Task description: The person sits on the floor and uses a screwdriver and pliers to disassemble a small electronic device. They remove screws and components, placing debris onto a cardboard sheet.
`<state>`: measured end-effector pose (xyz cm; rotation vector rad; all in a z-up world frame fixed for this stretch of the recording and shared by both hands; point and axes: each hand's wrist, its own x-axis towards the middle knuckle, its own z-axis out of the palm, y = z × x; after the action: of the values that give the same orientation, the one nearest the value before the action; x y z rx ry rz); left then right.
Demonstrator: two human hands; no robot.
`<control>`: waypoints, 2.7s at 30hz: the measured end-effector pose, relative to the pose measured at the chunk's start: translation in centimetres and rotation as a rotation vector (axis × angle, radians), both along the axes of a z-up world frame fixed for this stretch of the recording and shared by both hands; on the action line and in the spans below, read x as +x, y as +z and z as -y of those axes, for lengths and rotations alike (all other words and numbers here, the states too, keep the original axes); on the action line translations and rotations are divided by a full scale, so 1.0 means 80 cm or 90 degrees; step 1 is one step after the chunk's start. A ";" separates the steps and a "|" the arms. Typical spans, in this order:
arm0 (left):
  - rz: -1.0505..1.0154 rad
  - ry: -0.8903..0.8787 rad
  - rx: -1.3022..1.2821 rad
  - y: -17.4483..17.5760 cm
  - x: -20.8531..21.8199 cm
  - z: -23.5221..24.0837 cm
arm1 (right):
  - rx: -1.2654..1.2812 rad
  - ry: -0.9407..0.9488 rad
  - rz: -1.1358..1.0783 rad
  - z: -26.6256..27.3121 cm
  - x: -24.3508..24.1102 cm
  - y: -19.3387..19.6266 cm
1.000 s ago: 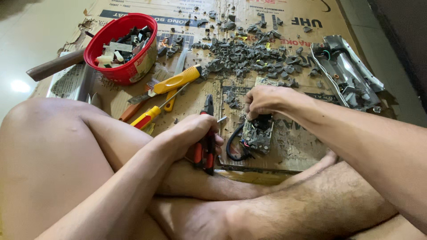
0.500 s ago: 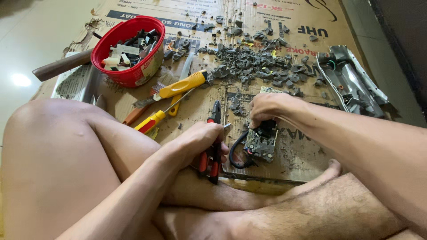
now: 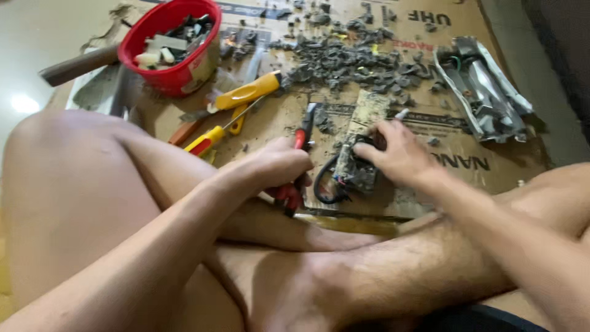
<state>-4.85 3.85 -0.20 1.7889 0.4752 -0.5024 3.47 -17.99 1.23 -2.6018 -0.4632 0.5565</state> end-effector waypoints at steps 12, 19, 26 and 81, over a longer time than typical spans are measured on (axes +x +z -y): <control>-0.184 -0.255 0.110 0.030 0.023 0.031 | -0.052 -0.151 -0.071 0.001 -0.026 0.000; -0.214 -0.185 -0.019 0.057 0.017 0.040 | -0.008 -0.207 -0.104 0.004 -0.027 0.007; -0.243 -0.131 -0.043 0.052 0.007 0.041 | 0.111 -0.231 -0.147 0.007 0.001 -0.035; 0.040 -0.232 0.430 0.099 -0.023 0.118 | 0.797 -0.364 -0.330 0.003 -0.013 0.030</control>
<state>-6.69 -5.61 7.74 2.5589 0.2864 -0.5745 2.46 -18.21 3.66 -1.2228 0.1252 0.4703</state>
